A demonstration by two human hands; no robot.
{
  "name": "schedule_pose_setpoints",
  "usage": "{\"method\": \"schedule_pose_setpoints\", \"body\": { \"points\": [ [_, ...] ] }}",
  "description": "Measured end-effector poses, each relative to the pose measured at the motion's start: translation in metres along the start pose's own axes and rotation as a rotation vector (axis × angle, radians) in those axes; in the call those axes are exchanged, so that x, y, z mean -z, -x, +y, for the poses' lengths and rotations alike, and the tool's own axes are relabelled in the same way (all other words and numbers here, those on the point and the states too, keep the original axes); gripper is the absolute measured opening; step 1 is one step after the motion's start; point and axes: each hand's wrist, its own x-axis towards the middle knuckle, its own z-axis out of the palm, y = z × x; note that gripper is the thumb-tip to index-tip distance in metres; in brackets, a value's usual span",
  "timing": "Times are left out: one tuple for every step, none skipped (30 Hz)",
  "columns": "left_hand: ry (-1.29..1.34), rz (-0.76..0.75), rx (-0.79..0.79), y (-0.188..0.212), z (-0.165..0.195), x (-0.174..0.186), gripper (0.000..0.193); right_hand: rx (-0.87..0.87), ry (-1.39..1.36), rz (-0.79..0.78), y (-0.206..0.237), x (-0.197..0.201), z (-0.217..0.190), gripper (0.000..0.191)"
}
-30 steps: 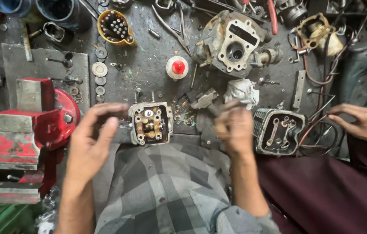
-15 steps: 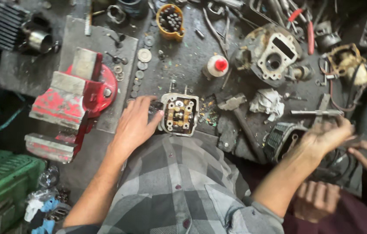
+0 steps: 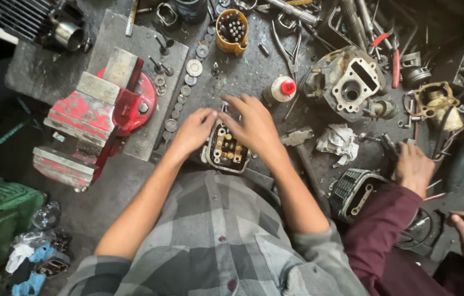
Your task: The person disassembles a small engine cylinder head at a cluttered workbench. They hold a punch against a valve component and strike it with a hammer to drive parts out, then pick apart and reposition the head, using a screwdriver to work on the valve assembly by hand.
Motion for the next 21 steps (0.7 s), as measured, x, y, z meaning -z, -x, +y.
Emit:
{"method": "schedule_pose_setpoints", "body": {
  "points": [
    [0.026,-0.004,0.069,-0.003,-0.003,-0.003,0.034,-0.014,0.039,-0.041,-0.010,-0.005,0.002,0.027],
    [0.052,-0.009,0.134,-0.007,-0.005,-0.004,0.035,-0.028,0.080,-0.079,-0.017,-0.010,0.005,0.024],
    [0.078,-0.014,0.199,-0.008,-0.005,-0.005,0.036,-0.041,0.095,-0.060,-0.021,-0.012,0.010,0.020],
    [0.041,0.002,0.193,-0.008,-0.004,-0.006,0.037,-0.055,0.110,-0.040,-0.023,-0.014,0.015,0.017],
    [0.003,0.017,0.184,-0.009,-0.002,-0.005,0.038,-0.068,0.125,-0.017,-0.022,-0.013,0.020,0.016],
    [-0.035,0.032,0.176,-0.008,0.000,-0.005,0.039,-0.130,0.075,0.083,-0.019,-0.010,0.024,0.014],
    [-0.072,0.031,0.182,-0.010,0.004,-0.005,0.040,-0.190,0.024,0.183,-0.015,-0.005,0.028,0.012],
    [-0.110,0.034,0.188,-0.012,0.008,-0.005,0.041,-0.247,-0.030,0.281,-0.008,0.002,0.031,0.011],
    [-0.149,0.037,0.197,-0.012,0.011,-0.004,0.042,-0.310,-0.212,0.327,-0.002,0.011,0.033,0.011],
    [-0.130,0.032,0.204,-0.013,0.014,-0.004,0.040,-0.375,-0.396,0.371,0.005,0.020,0.033,0.013],
    [-0.112,0.028,0.208,-0.014,0.017,-0.005,0.039,-0.370,-0.518,0.343,0.011,0.031,0.032,0.013],
    [-0.096,0.023,0.209,-0.016,0.019,-0.005,0.038,-0.364,-0.640,0.318,0.018,0.040,0.029,0.014],
    [-0.103,0.011,0.213,-0.018,0.022,-0.006,0.037,-0.357,-0.760,0.295,0.023,0.049,0.026,0.015],
    [-0.111,-0.002,0.217,-0.021,0.024,-0.006,0.035,-0.360,-0.858,0.275,0.028,0.055,0.022,0.016],
    [-0.114,-0.017,0.224,-0.021,0.026,-0.008,0.034,-0.365,-0.954,0.251,0.032,0.060,0.017,0.018],
    [-0.134,0.018,0.198,-0.022,0.029,-0.009,0.034,-0.370,-1.048,0.224,0.035,0.062,0.013,0.021],
    [-0.153,0.054,0.169,-0.025,0.032,-0.011,0.035,-0.358,-1.066,0.210,0.037,0.061,0.010,0.035],
    [-0.171,0.093,0.137,-0.026,0.035,-0.013,0.036,-0.343,-1.082,0.196,0.039,0.058,0.007,0.050],
    [-0.194,0.116,0.094,-0.026,0.037,-0.012,0.034,-0.320,-1.101,0.179,0.039,0.052,0.006,0.065],
    [-0.218,0.138,0.053,-0.026,0.040,-0.011,0.032,-0.327,-1.079,0.172,0.040,0.044,0.006,0.060],
    [-0.242,0.152,0.018,-0.021,0.042,-0.011,0.030,-0.345,-1.058,0.166,0.041,0.035,0.008,0.056]
  ]
}}
